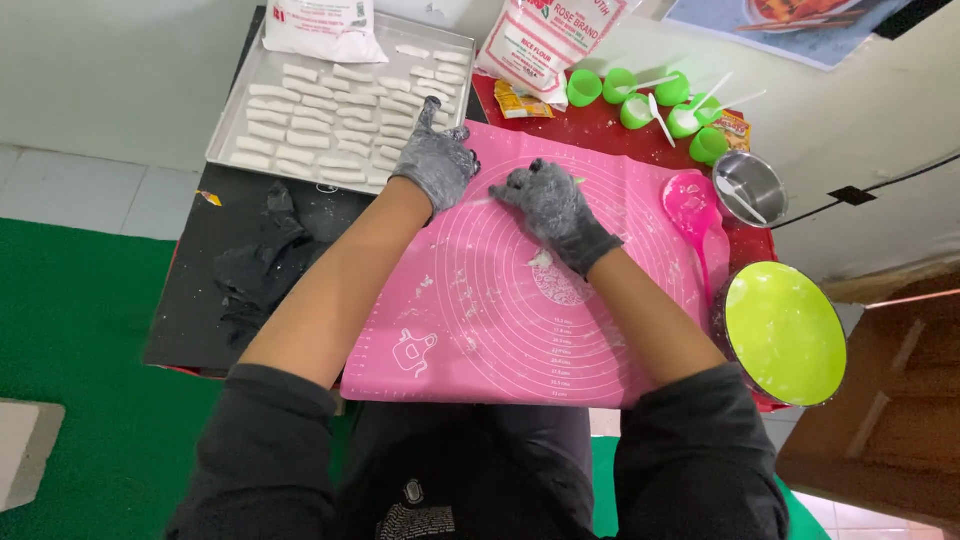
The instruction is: Cutting dough strips into small pieces and arranging them on a metal tray.
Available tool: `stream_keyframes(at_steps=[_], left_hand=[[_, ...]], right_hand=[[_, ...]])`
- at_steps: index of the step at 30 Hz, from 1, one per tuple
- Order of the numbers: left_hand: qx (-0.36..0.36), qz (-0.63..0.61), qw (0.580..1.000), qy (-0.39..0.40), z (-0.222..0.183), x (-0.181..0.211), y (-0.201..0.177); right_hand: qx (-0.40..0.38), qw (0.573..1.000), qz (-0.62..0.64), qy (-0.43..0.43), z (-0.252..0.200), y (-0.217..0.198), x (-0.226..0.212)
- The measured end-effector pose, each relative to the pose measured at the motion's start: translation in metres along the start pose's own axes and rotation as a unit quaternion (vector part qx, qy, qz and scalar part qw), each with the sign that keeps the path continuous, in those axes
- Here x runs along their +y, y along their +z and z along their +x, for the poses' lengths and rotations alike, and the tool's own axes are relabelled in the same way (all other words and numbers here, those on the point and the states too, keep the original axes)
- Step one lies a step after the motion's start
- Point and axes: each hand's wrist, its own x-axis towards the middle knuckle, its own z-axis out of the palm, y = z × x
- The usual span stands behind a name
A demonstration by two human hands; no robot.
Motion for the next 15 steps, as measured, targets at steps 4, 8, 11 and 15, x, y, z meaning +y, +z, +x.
stream_keyframes(at_steps=[4, 8, 11, 15], left_hand=[[-0.010, -0.029, 0.999, -0.015, -0.015, 0.007, -0.030], [-0.007, -0.003, 1.000, 0.000, -0.008, 0.003, -0.013], [-0.010, -0.004, 1.000, 0.005, 0.001, 0.001, 0.007], [-0.011, -0.016, 1.000, 0.004, -0.001, 0.000, 0.004]], right_hand=[[0.019, 1.000, 0.014, -0.020, -0.022, -0.036, -0.034], [-0.031, 0.995, 0.037, -0.091, -0.049, -0.056, -0.032], [-0.030, 0.992, 0.037, -0.116, -0.054, -0.060, -0.029], [-0.005, 0.990, 0.088, -0.109, -0.030, -0.068, -0.028]])
